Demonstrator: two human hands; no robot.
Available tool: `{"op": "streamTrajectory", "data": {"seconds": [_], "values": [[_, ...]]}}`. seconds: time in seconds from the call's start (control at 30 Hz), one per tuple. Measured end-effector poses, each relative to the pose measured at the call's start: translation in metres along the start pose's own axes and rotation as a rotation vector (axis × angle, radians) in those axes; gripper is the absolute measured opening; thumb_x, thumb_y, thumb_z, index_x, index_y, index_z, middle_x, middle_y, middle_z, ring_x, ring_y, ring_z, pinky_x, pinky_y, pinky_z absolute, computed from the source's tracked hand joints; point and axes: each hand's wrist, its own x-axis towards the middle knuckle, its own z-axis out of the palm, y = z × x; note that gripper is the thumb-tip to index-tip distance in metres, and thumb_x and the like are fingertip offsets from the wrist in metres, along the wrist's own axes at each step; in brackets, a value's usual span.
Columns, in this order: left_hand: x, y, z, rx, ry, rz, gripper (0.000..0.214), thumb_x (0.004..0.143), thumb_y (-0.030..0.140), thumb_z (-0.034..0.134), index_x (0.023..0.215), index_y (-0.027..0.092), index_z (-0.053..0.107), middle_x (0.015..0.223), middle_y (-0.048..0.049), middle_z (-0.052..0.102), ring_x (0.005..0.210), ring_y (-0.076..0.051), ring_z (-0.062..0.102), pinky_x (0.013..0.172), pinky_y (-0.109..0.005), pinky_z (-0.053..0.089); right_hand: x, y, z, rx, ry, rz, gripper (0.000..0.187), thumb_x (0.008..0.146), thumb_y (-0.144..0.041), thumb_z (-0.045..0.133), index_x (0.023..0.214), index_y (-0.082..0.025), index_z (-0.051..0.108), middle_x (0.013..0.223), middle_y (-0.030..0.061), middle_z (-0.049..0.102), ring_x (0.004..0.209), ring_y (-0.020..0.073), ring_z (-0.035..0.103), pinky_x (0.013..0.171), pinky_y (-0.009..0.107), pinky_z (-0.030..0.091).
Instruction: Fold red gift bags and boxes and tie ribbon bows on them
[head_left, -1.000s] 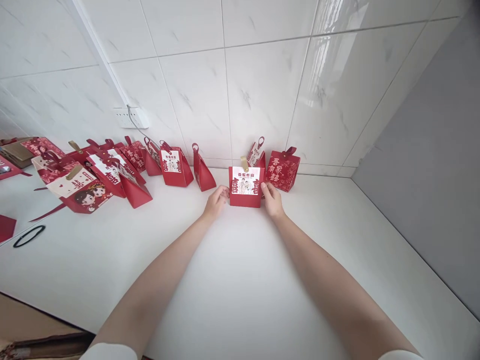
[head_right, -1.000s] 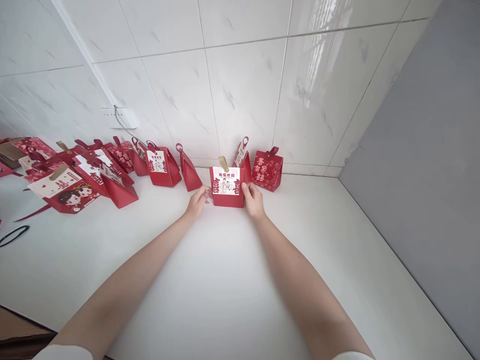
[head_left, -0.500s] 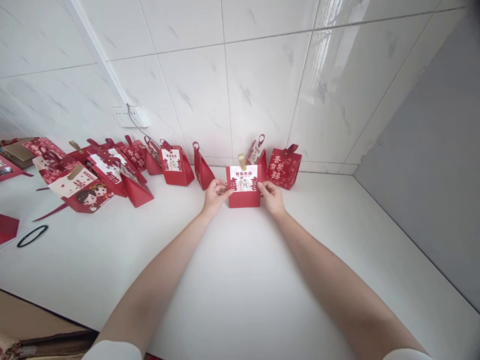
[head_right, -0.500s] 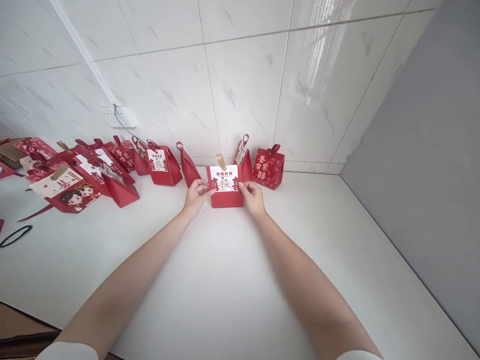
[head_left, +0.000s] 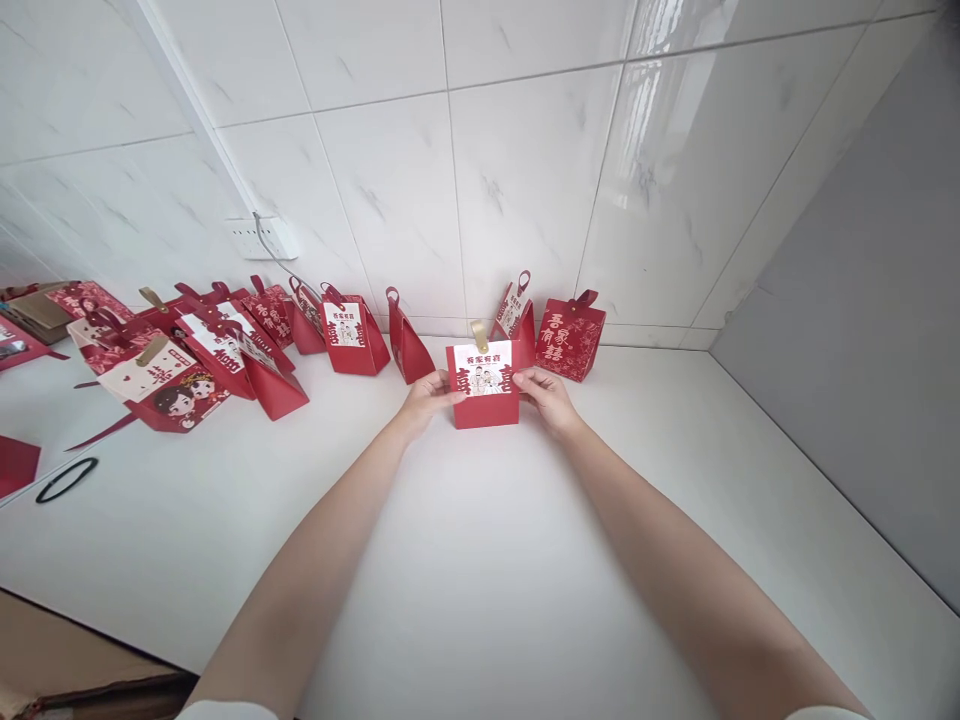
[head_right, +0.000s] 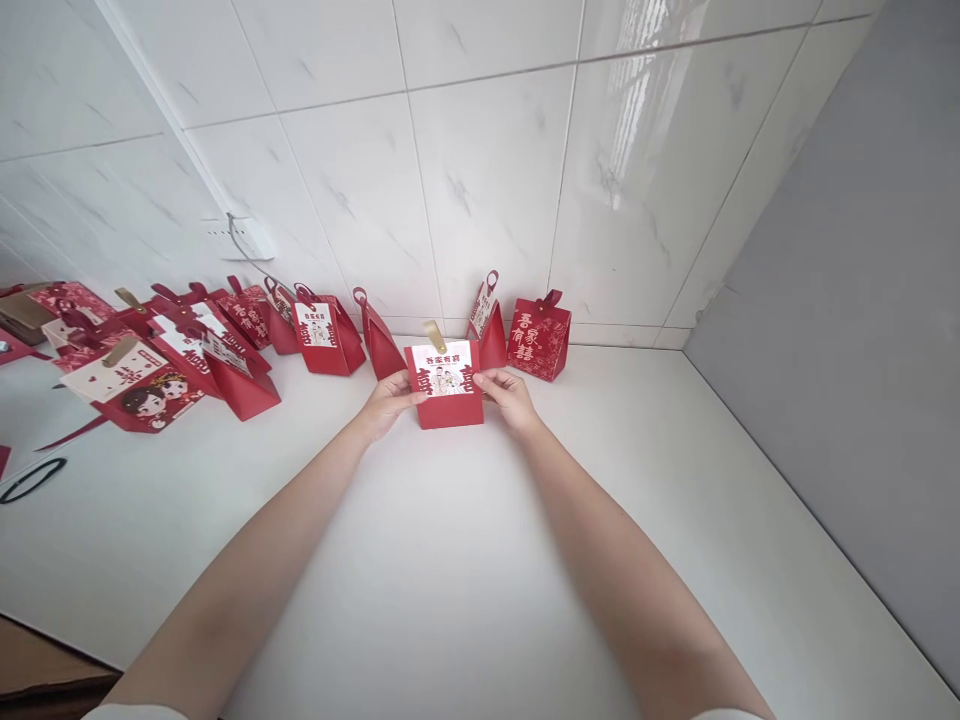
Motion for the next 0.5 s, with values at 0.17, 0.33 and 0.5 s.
{"op": "streamTrajectory", "data": {"seconds": [0.17,0.33,0.5], "values": [[-0.002,-0.014,0.004,0.250,-0.091,-0.008,0.037,0.056,0.033,0.084,0.071,0.014,0.057,0.066,-0.0001,0.061,0.061,-0.011,0.055,0.062,-0.026,0.043,-0.001,-0.034,0.012,-0.426,0.381,-0.472,0.024,0.084,-0.047,0.059,0.083,-0.023,0.057,0.112,0.0070,0.057,0.112,0.0229,0.051,0.100,0.041,0.038],[-0.009,-0.010,0.024,0.302,-0.094,0.099,0.035,0.077,0.050,0.064,0.074,0.017,0.054,0.064,0.0015,0.054,0.061,-0.012,0.051,0.060,-0.026,0.039,-0.011,-0.060,0.027,-1.012,0.150,-0.661,0.028,0.092,-0.044,0.049,0.113,-0.030,0.062,0.144,0.0055,0.038,0.132,0.0285,0.035,0.109,0.052,0.021],[-0.015,-0.003,0.039,0.492,0.062,0.230,0.036,0.082,0.051,0.057,0.066,0.019,0.053,0.056,0.0025,0.049,0.054,-0.012,0.043,0.055,-0.026,0.030,-0.011,-0.066,0.032,-1.131,0.095,-0.584,0.037,0.094,-0.043,0.042,0.126,-0.032,0.056,0.129,0.0080,0.053,0.125,0.0296,0.040,0.102,0.052,0.028]]}}
